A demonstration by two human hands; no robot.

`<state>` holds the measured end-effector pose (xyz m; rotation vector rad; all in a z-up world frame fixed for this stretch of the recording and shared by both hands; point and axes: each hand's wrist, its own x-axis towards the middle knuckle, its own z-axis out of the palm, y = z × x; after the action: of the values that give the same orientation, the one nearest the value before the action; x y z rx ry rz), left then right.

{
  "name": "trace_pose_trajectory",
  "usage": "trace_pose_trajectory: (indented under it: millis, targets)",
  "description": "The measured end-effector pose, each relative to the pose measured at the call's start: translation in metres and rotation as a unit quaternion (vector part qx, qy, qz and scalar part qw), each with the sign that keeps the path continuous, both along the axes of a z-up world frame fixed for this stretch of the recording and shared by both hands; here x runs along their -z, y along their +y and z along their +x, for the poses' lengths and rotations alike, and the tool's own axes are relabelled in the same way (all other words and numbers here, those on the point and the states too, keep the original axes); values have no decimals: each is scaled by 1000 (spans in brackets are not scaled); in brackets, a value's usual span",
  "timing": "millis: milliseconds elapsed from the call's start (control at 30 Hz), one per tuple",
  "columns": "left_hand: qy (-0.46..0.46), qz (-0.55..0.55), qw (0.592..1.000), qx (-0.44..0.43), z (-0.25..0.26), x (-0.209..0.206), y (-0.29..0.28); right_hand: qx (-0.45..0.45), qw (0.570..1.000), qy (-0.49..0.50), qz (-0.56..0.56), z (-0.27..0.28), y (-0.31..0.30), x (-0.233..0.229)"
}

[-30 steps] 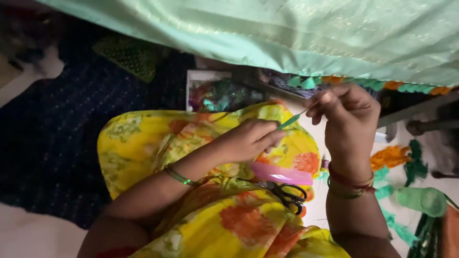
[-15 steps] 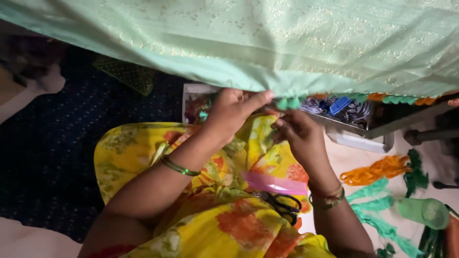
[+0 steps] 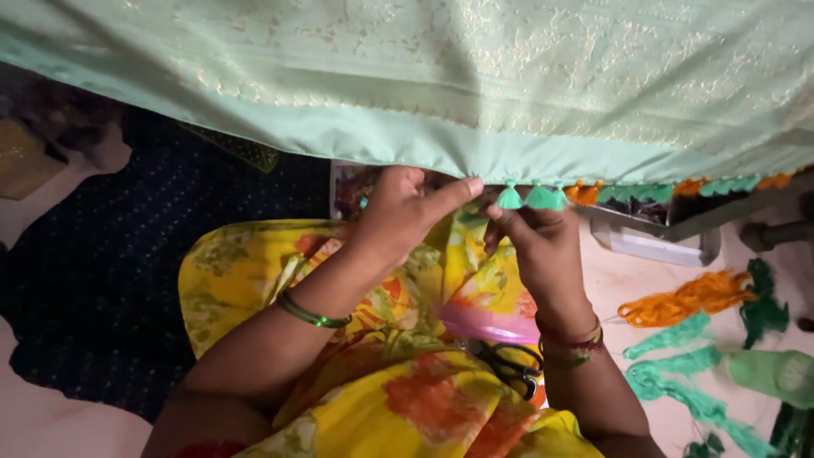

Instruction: Attaching decorative tassels to the border of a saree.

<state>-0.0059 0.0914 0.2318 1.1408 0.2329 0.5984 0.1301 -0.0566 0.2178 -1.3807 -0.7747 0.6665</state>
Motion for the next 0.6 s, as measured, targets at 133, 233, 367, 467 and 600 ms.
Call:
trace_pose_trajectory:
  millis: [133, 233, 367, 467, 600]
  targets:
    - [8, -26, 999, 29, 16, 12, 4, 39, 996, -62, -40, 2, -13, 12]
    - [4, -21, 998, 56, 33, 24, -2, 75, 995, -44, -47, 6, -37, 32]
    - [8, -20, 998, 54, 43, 20, -6, 124, 987, -30, -94, 5, -53, 40]
    - [20, -89, 994, 55, 34, 9, -3, 109, 990, -44, -80, 6, -48, 41]
    - [-56, -74, 995, -37, 15, -5, -1, 57, 998, 3, -33, 7, -18, 38]
